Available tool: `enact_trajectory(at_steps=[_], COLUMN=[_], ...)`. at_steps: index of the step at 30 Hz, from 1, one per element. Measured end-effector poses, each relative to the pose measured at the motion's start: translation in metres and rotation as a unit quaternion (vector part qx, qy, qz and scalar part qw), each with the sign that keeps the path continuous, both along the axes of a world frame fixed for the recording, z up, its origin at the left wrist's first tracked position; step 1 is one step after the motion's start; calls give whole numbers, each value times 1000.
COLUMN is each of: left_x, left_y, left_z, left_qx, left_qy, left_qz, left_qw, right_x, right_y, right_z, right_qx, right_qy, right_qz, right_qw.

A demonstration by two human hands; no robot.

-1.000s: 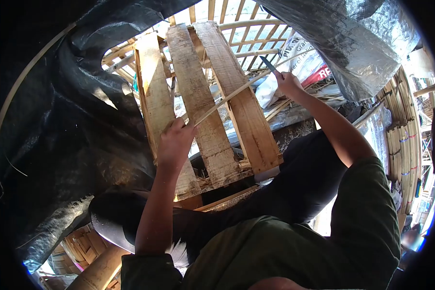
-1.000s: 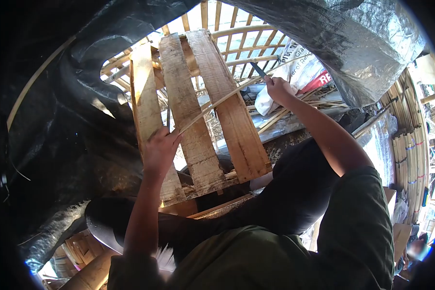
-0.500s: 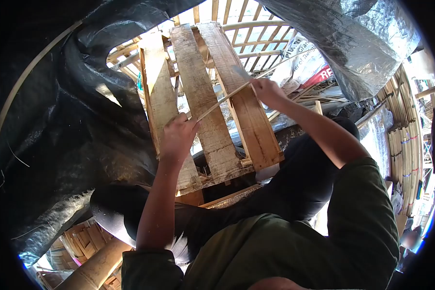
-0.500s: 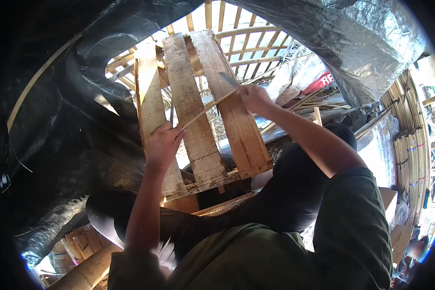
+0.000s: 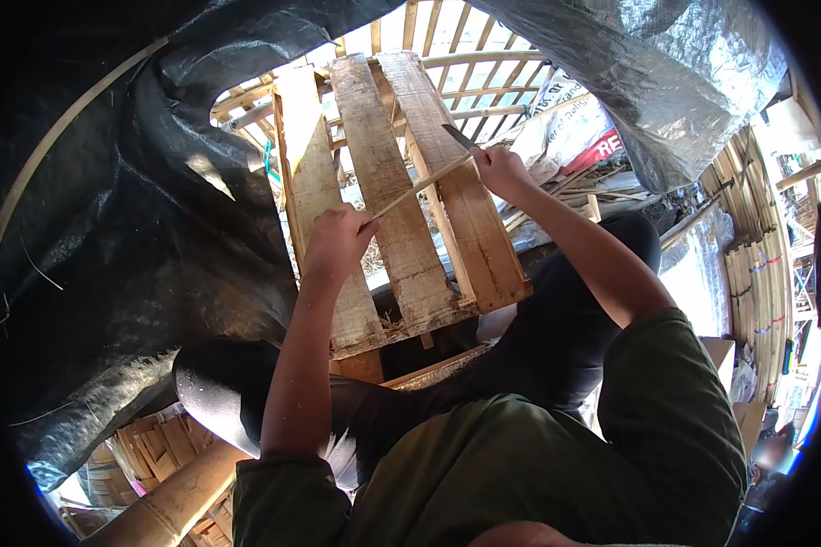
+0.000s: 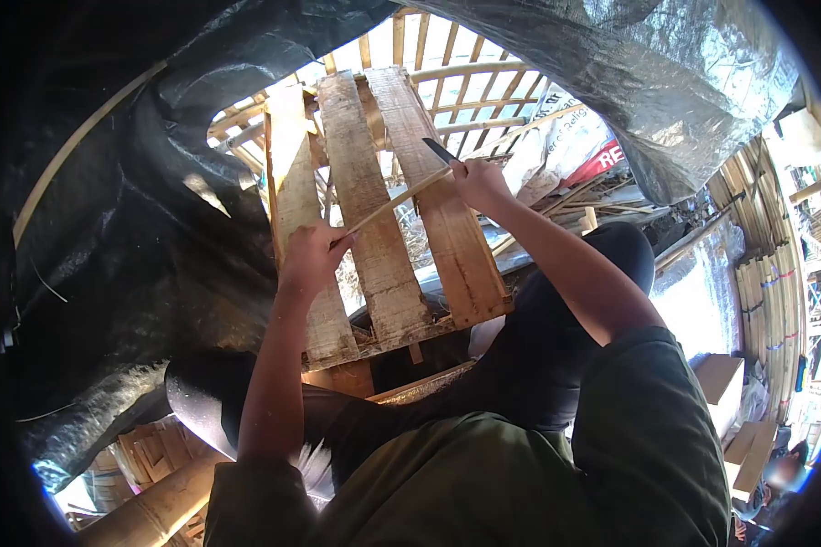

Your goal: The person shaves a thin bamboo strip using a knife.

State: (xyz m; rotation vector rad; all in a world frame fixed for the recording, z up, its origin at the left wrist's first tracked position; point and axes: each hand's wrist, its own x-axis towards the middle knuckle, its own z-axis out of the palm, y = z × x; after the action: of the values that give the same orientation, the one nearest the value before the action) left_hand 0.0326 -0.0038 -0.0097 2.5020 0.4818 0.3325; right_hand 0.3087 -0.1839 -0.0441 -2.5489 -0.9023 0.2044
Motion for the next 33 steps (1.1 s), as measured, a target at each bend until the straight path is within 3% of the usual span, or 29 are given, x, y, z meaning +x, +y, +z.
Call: enact_trajectory(at_steps=[3,4,6,8,10,14,16,17,22,24,26,33], left_x=[-3,-4,-3,-1,-5,-3,-2,-3,-5,-3,-1,11], left_y=[-6,-6,-5,-1,-3,-1,1,0,-1,0,-2,-5], left_z=[4,4,6,5,0,-3,-1,1,3,5,5,-1], left_qx=[25,25,30,26,19,47,39,35,34,28,37,28], left_qy=[-6,-8,1,2,7,0,1,3,2,36,26,17], left_qz=[-5,-5,-1,-4,-7,3,5,1,2,-6,2,12], left_qw=[1000,1000,1000,1000,1000,999,999,999,999,999,999,999], right_x=[34,40,32,5,-3,7,-27,-34,-22,-16,-16,-27], right_y=[-3,-5,-5,0,2,4,9,4,-9,-12,-8,23], right_z=[19,26,20,8,30,25,38,33,37,39,38,40], right_qx=[-74,-72,-54,-13,-60,-56,-73,-43,-66,-50,-2,-24], right_qy=[70,19,57,-13,96,39,123,102,88,169,83,126], right_qz=[9,-16,-33,18,-1,-66,-30,28,65,-46,-34,-51], right_qw=[995,997,996,1000,994,995,989,993,992,983,996,990])
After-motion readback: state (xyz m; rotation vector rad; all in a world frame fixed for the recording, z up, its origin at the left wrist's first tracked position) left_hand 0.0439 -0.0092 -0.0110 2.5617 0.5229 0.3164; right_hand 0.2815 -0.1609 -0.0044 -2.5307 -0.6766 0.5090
